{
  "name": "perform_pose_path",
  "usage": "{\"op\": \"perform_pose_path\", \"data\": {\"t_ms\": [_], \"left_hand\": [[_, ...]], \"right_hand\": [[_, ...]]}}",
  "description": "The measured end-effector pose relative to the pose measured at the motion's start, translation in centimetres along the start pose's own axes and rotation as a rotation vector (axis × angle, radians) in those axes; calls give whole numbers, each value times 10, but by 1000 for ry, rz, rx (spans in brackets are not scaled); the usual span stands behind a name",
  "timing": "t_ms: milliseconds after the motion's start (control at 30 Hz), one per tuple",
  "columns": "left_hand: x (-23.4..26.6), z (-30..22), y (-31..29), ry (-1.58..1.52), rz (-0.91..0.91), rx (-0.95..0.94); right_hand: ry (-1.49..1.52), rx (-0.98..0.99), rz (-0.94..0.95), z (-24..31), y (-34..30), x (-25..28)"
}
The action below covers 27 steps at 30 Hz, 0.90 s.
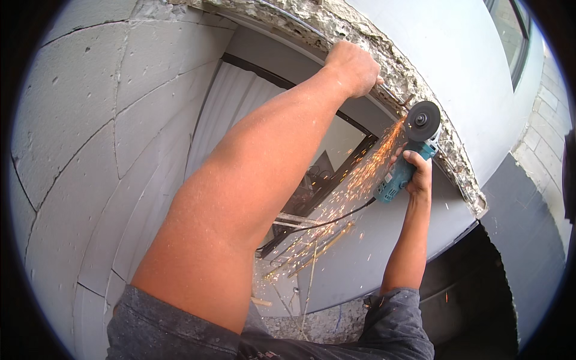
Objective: The person stands on a scaffold and uses an angle grinder to cut through metal rebar embedded in a concrete beam. They pull the loose rebar segments out by hand after cutting them.
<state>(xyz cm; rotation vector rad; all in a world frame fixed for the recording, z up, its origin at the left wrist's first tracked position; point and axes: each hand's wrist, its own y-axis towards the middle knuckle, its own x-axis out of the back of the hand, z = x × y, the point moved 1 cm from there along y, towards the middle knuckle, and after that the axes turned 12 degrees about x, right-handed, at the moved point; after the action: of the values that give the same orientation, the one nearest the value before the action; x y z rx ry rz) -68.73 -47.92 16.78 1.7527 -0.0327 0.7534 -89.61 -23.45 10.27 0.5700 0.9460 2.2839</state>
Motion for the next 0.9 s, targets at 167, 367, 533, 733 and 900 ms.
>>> {"op": "perform_pose_path", "data": {"t_ms": [167,367,533,733,900], "left_hand": [[0,3,-1,-10,-25,-16],[-1,3,-1,-25,-23,-16],[-1,4,-2,-10,-35,-24],[-2,4,0,-13,-20,-19],[0,3,-1,-9,-12,-24]], "right_hand": [[-39,-11,-49,2,-1,-2],[-33,-37,-48,2,0,2],[-44,-27,-25,3,3,2],[-48,-48,-21,4,-1,1],[-56,-37,-4,2,-7,1]]}}
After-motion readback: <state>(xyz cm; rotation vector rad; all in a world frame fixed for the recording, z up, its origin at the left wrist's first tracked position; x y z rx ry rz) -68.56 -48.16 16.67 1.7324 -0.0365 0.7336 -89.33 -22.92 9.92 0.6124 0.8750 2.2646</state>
